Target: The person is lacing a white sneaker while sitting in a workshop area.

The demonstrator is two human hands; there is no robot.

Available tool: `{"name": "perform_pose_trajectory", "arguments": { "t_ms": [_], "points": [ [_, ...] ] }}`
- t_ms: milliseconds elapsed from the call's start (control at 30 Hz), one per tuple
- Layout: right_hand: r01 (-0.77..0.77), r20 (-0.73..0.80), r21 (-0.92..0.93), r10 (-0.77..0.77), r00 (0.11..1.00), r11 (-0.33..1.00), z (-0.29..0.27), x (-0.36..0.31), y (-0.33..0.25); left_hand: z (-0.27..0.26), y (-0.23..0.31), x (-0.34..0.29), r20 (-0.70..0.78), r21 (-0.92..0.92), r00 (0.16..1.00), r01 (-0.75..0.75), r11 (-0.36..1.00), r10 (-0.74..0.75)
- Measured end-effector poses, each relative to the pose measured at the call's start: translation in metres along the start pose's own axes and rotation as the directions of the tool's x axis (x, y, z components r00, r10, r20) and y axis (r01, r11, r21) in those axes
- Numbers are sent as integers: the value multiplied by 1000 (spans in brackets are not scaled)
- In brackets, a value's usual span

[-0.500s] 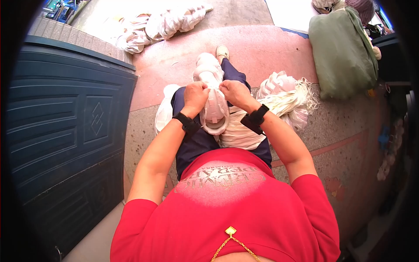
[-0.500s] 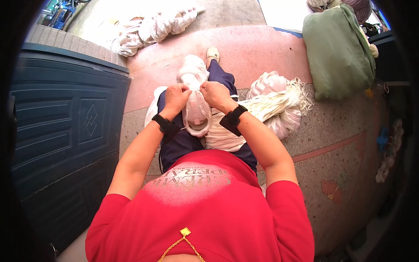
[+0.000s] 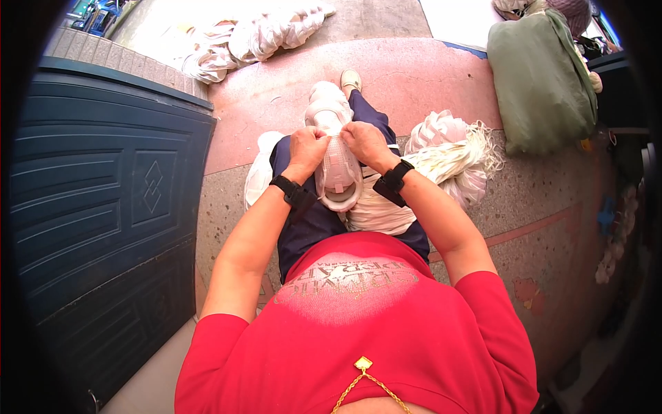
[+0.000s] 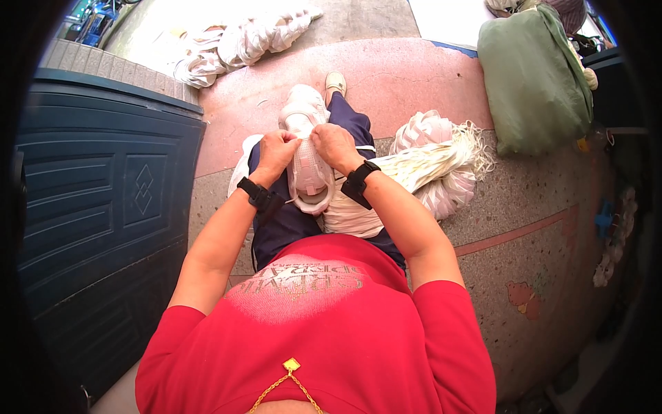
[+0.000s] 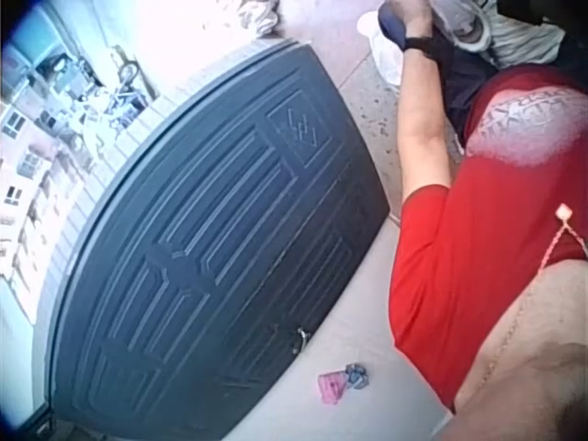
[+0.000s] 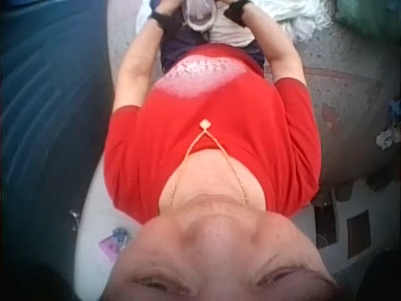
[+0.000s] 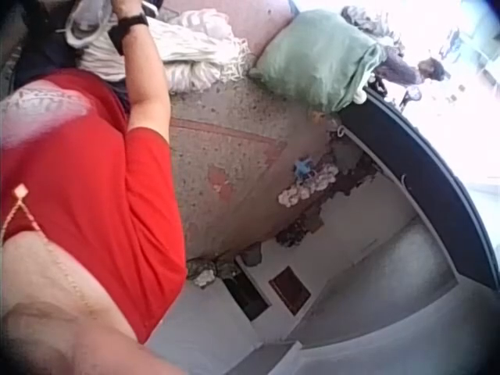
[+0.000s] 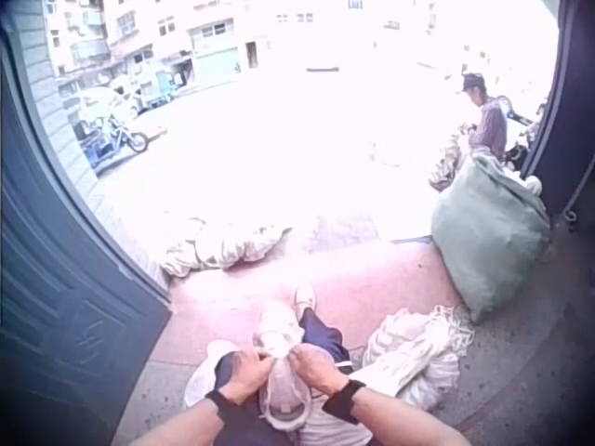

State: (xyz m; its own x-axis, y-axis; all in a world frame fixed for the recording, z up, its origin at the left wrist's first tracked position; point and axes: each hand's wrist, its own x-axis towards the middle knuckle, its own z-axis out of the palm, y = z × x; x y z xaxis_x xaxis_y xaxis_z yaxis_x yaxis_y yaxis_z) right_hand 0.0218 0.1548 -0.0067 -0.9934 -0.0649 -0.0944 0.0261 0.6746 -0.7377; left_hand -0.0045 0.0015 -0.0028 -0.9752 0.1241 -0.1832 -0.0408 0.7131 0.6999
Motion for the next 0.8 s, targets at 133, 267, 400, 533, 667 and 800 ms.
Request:
{"name": "perform_pose_trajectory", "arguments": {
  "t_ms": [133, 267, 400, 533, 667, 800],
  "points": [
    [-1, -22, -48, 0, 1000, 999, -1, 1, -4, 0, -2, 1, -1, -23, 1000, 0, 1000, 0],
    [44, 0, -39, -44, 999, 998, 1, 4, -5, -3, -2, 1, -1, -34, 1000, 7, 999, -7],
    [182, -24, 16, -182, 983, 983, 10, 11, 10, -4, -1, -2, -2, -41, 1000, -13, 999, 13],
    [129, 74, 219, -148, 986, 967, 12, 12, 10, -3, -6, -9, -6, -49, 1000, -2, 999, 2],
    [97, 184, 208, -136, 973, 973, 12, 12, 13, -3, 0, -19, 30, -57, 999, 21, 998, -19],
    [179, 58, -29, -177, 982, 983, 16, 14, 8, -2, -14, -23, -86, -109, 984, -166, 980, 157]
  ]
}}
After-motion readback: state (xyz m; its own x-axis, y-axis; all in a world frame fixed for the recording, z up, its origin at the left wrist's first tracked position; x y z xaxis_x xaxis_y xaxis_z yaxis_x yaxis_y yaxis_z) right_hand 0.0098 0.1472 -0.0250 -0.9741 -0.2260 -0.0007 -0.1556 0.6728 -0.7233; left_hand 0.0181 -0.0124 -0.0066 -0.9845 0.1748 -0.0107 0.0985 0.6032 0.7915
